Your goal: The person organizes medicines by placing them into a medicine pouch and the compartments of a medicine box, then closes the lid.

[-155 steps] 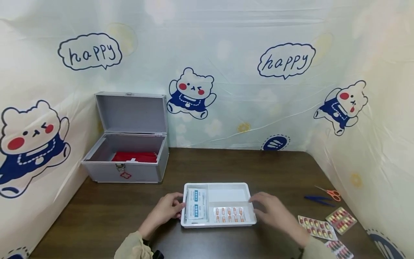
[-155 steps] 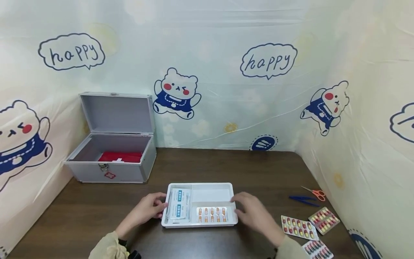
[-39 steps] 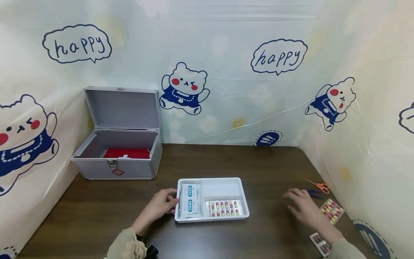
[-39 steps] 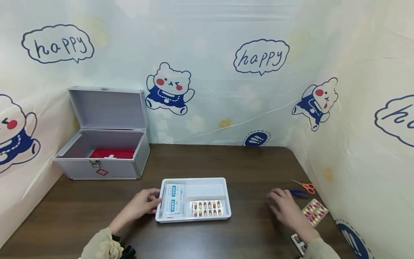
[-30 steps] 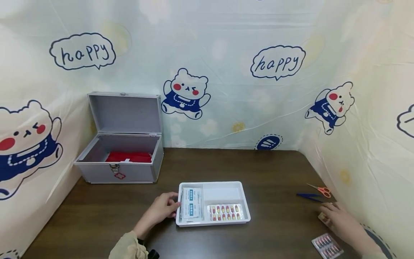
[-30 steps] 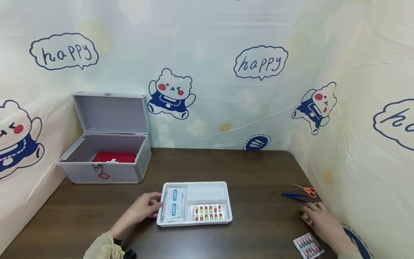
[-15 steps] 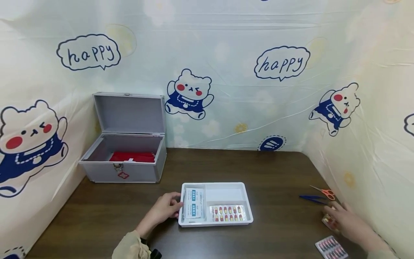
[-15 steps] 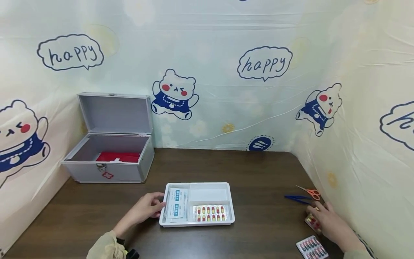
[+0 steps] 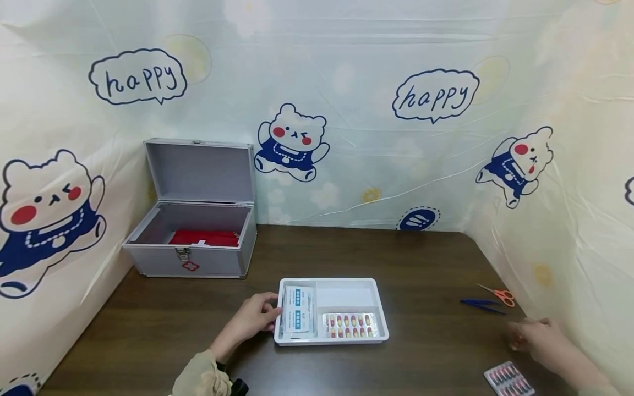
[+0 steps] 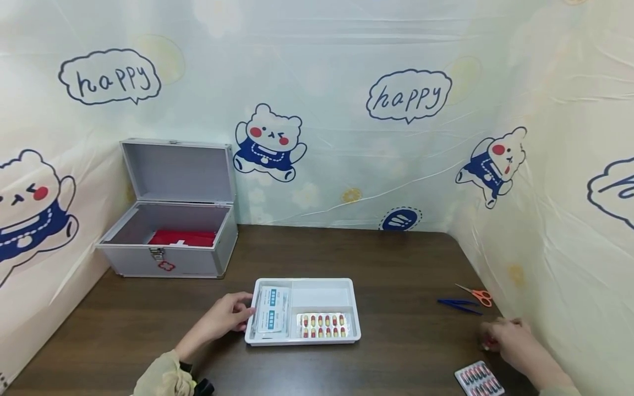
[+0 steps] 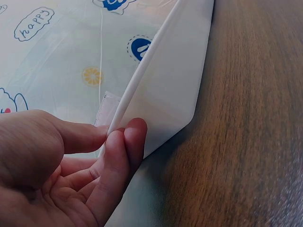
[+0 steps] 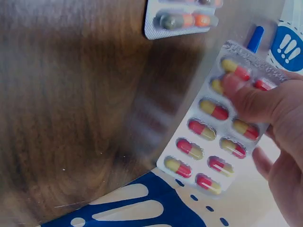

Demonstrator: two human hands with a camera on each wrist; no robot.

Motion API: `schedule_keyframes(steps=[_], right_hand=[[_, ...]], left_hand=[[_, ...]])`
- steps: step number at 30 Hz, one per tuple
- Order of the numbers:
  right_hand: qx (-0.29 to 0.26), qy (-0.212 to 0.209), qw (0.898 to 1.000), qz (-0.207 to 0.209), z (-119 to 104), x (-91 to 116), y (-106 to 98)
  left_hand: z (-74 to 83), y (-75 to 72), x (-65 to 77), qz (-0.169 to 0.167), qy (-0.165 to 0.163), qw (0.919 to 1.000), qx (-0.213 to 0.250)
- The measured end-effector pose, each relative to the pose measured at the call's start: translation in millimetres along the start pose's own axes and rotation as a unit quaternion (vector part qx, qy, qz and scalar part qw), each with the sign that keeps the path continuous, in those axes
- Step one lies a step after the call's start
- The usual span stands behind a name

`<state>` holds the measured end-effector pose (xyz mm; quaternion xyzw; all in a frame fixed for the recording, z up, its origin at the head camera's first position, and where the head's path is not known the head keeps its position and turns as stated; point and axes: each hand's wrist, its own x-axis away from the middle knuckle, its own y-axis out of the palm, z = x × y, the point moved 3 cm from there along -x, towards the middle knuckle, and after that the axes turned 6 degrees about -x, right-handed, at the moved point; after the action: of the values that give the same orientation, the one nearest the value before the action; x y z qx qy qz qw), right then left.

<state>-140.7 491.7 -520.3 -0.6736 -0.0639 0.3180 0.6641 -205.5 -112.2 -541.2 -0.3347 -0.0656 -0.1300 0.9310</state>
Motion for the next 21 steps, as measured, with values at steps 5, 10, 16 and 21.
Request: schedule_keyframes(steps=[5,10,16,21], right_hand=[[-0.133,0.015,0.991,-0.001,-9,-3,-2],[-0.172,0.095,0.98,0.018,-19,-12,-7],[-0.22,0.09,0.971,0.018,-31,-24,-7],[-0.305,0.104,0.946,-0.029,-46,-32,-5]], left_hand=[[1.4,-0.1,0.8,0.003,-0.003,1.0,-0.001],[1.3,-1.6,1.7,0.003,-0.01,0.9999,0.004],[1.3,-1.8,2.1,0.001,-0.007,1.0,0.006],[1.9,-0.3,1.8,0.004,0.012,0.9999,0.001]])
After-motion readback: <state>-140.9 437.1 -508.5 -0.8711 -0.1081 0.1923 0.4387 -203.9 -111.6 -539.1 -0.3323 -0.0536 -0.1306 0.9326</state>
